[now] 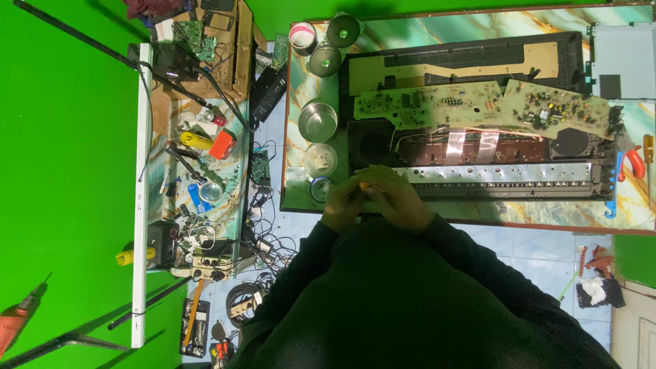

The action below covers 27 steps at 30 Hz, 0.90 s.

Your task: The person holds a small plastic piece, cleans it with a blue cloth, and then uses a screwdriver to secure screws into a keyboard panel on a workbench.

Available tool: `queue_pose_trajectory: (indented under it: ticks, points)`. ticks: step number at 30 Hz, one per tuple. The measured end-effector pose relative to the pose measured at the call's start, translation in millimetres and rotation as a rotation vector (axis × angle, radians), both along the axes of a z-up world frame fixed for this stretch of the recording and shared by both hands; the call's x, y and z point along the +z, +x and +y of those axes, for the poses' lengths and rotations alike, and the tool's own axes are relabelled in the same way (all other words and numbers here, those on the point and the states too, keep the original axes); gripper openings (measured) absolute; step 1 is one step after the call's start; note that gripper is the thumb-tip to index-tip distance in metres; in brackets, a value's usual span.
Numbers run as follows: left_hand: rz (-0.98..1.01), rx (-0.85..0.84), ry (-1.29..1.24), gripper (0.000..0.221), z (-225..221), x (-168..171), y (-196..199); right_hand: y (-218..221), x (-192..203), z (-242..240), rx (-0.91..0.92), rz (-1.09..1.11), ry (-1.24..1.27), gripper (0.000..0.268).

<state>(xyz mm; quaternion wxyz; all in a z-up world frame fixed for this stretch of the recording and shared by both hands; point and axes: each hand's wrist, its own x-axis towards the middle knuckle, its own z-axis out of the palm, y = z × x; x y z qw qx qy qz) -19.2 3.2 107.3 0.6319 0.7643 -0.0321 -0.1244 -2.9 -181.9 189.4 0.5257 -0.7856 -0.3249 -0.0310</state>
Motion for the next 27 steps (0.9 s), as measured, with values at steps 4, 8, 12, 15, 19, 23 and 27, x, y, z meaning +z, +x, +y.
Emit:
queue_pose_trajectory:
  ticks: [4,8,12,15,19,23,27]
  points:
    - [-0.358,0.083,0.096,0.031,-6.7,3.9,-9.2,-2.5,4.5,1.6,-0.079,0.120,-0.043,0.037]
    - [-0.715,0.039,0.084,0.037,-5.3,11.0,-2.7,-0.8,-1.8,2.0,-0.102,0.046,-0.054,0.030]
    - [-0.316,-0.051,0.106,0.029,1.3,12.2,2.4,2.2,5.6,1.8,-0.014,-0.057,-0.020,0.030]
    - [-0.493,-0.045,0.192,0.028,4.0,16.5,6.6,-2.7,14.1,5.9,0.005,0.026,-0.002,0.041]
    - [-0.597,0.013,0.245,0.033,-2.0,14.3,11.2,-0.9,5.8,4.3,-0.162,0.126,-0.021,0.035]
    - [-0.552,-0.125,0.108,0.026,2.6,-5.7,11.3,5.2,-0.9,1.2,-0.058,0.047,0.001,0.022]
    - [-0.420,-0.099,0.040,0.030,5.5,-20.3,5.0,-1.5,-0.3,3.2,-0.045,-0.023,-0.035,0.021]
